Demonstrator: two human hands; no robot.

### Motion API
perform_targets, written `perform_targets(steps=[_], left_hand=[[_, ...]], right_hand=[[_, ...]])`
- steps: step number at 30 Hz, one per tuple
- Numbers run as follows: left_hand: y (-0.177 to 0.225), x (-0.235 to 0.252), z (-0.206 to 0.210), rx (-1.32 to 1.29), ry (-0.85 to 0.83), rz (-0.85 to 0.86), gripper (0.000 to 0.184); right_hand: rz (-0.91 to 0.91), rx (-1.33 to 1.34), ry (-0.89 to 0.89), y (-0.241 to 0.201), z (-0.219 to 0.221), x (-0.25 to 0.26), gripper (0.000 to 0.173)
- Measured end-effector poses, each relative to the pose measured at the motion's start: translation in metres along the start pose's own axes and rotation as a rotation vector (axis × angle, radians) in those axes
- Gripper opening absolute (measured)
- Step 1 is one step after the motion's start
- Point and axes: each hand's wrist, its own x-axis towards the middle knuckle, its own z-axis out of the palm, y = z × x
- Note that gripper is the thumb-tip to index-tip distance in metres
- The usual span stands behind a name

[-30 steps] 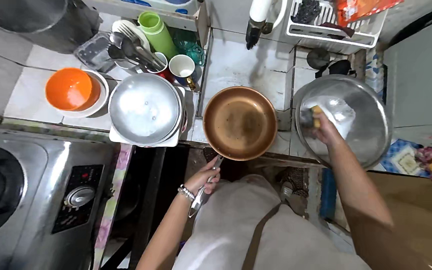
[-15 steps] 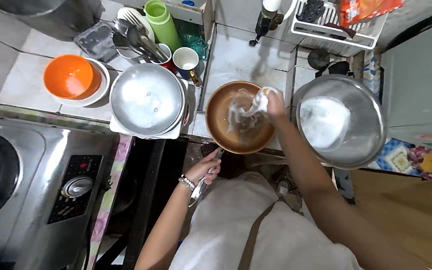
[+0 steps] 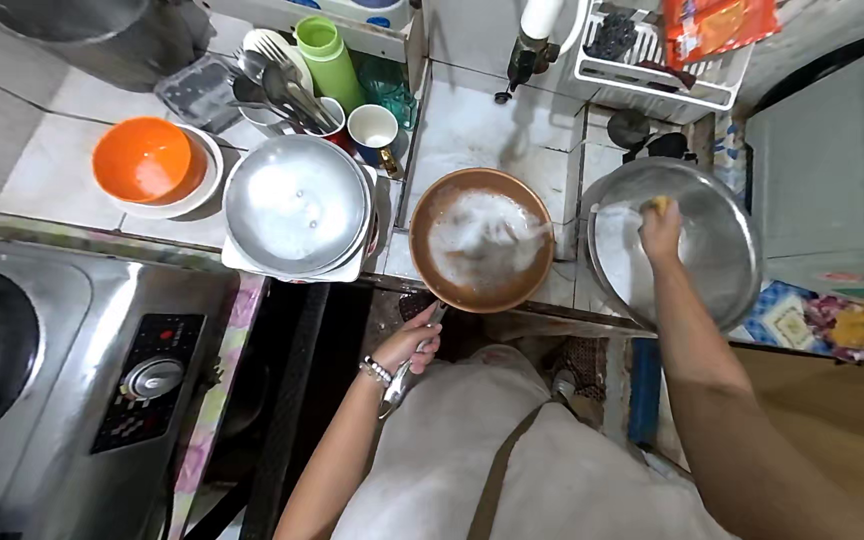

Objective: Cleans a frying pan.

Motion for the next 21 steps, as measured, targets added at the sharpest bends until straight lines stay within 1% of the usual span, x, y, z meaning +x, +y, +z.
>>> perform_targets(steps=[1,2,3,4,5,6,7,8,9,11,12,13,14,15,16,17,19,21], left_hand=[[-0.001,0.0,-0.001,-0.007,-0.004,0.002,0.061],[-0.001,0.0,-0.002,-0.011,-0.011,0.003,0.061],[-0.001,0.0,-0.002,-0.014,-0.018,0.005,0.061],[0.0,-0.001,-0.002,-0.017,-0.022,0.006,0.061],[0.001,-0.001,-0.002,-0.016,-0.024,0.006,0.061],[0.002,-0.001,-0.002,-0.014,-0.025,0.007,0.062],[0.002,-0.001,-0.001,-0.017,-0.023,0.01,0.062],[0.001,-0.001,0.0,-0.018,-0.022,0.009,0.061],[0.001,-0.001,0.002,-0.019,-0.025,0.008,0.06],[0.004,0.0,0.004,-0.012,-0.024,0.006,0.059],[0.005,0.0,0.005,-0.002,-0.023,0.008,0.059],[0.006,0.0,0.005,0.01,-0.022,0.01,0.059],[0.006,0.0,0.005,0.018,-0.02,0.014,0.058],[0.006,-0.001,0.004,0.025,-0.018,0.019,0.058],[0.006,-0.001,0.004,0.029,-0.016,0.024,0.057],[0.006,-0.001,0.004,0.031,-0.016,0.024,0.056],[0.005,0.0,0.004,0.039,-0.015,0.026,0.055],[0.005,0.002,0.002,0.051,-0.013,0.035,0.053]], right_hand=[[-0.011,-0.14,-0.054,0.021,0.003,0.001,0.051],[0.017,-0.271,-0.113,0.035,0.008,-0.003,0.062],[0.092,-0.387,-0.18,0.039,0.014,-0.01,0.069],[0.169,-0.486,-0.236,0.037,0.02,-0.015,0.071],[0.21,-0.547,-0.286,0.031,0.023,-0.018,0.07],[0.213,-0.577,-0.339,0.024,0.024,-0.019,0.066],[0.205,-0.546,-0.39,0.019,0.023,-0.02,0.06],[0.198,-0.442,-0.405,0.022,0.024,-0.021,0.051],[0.23,-0.268,-0.406,0.022,0.022,-0.026,0.046],[0.35,0.152,-0.358,-0.011,0.008,-0.047,0.042],[0.341,0.354,-0.297,-0.029,0.002,-0.057,0.037],[0.287,0.554,-0.256,-0.045,-0.002,-0.065,0.033],[0.22,0.726,-0.243,-0.06,-0.004,-0.073,0.033],[0.129,0.833,-0.268,-0.074,-0.003,-0.08,0.034],[0.03,0.875,-0.316,-0.085,0.002,-0.083,0.034],[-0.051,0.853,-0.364,-0.096,0.009,-0.087,0.031],[-0.138,0.723,-0.431,-0.122,0.029,-0.098,0.024],[-0.18,0.525,-0.474,-0.151,0.051,-0.114,0.023]])
